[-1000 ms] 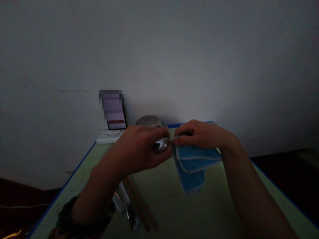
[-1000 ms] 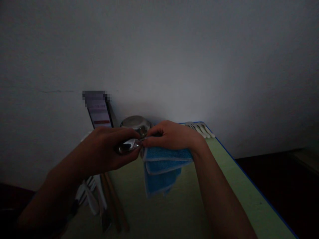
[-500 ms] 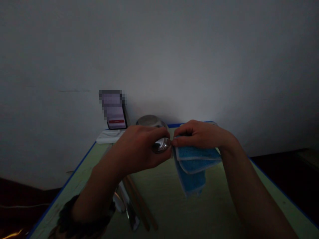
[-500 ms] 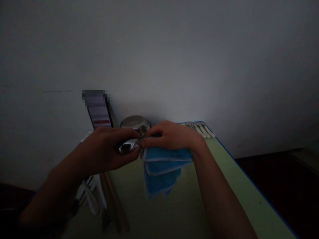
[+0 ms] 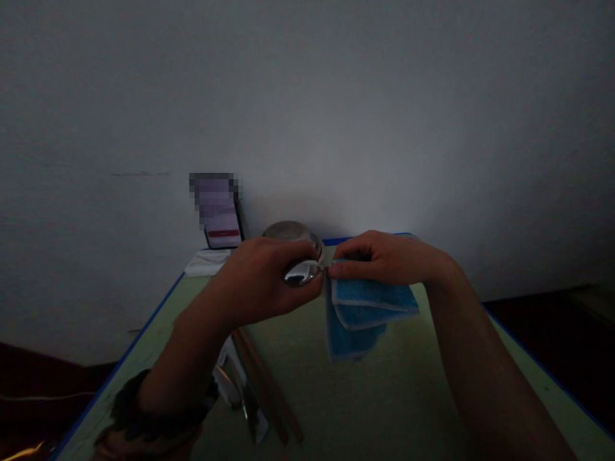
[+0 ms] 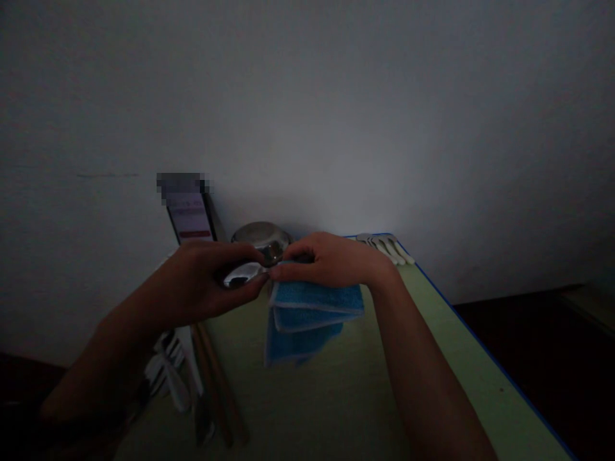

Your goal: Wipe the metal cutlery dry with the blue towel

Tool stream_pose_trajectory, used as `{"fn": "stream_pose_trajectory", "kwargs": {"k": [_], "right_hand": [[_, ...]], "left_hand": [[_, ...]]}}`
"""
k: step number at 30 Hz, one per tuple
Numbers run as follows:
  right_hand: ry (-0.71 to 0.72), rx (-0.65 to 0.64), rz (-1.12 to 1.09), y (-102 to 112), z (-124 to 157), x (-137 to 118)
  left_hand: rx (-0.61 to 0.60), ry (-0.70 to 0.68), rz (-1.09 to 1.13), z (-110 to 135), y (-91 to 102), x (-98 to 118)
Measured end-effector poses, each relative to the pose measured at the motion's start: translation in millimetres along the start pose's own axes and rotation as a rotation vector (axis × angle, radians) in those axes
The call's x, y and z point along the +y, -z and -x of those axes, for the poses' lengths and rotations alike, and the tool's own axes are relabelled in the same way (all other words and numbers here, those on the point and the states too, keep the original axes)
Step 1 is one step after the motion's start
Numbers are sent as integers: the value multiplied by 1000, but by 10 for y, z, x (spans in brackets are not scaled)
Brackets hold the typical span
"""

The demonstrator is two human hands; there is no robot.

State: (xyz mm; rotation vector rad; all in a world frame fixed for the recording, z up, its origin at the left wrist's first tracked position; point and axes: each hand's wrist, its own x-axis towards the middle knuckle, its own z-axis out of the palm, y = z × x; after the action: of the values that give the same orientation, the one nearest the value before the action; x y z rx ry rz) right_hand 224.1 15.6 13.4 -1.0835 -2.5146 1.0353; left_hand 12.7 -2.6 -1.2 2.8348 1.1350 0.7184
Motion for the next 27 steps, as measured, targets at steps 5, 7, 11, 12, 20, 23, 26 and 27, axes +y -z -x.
{"fn": "stream_pose_trajectory", "kwargs": {"k": [5, 7, 11, 12, 20, 23, 26, 27], "right_hand": [[17, 108, 49, 45, 33, 86], [20, 142, 63, 55, 43, 102], [23, 212, 46, 53, 60, 93], [20, 213, 42, 51, 62, 88], [96, 124, 33, 51, 40, 136], [52, 114, 75, 55, 33, 160], [-19, 92, 135, 54, 34, 157], [-41, 85, 148, 53, 35, 151]], "left_hand": [[14, 83, -11, 29, 44, -100], [2, 104, -20, 36, 59, -110], [-30, 124, -16, 31, 64, -111], [-29, 131, -17, 29, 64, -113], [10, 153, -35, 27, 78, -105], [34, 157, -20, 27, 85, -90], [46, 143, 15, 29, 86, -86], [45, 136, 28, 29, 84, -88]]}}
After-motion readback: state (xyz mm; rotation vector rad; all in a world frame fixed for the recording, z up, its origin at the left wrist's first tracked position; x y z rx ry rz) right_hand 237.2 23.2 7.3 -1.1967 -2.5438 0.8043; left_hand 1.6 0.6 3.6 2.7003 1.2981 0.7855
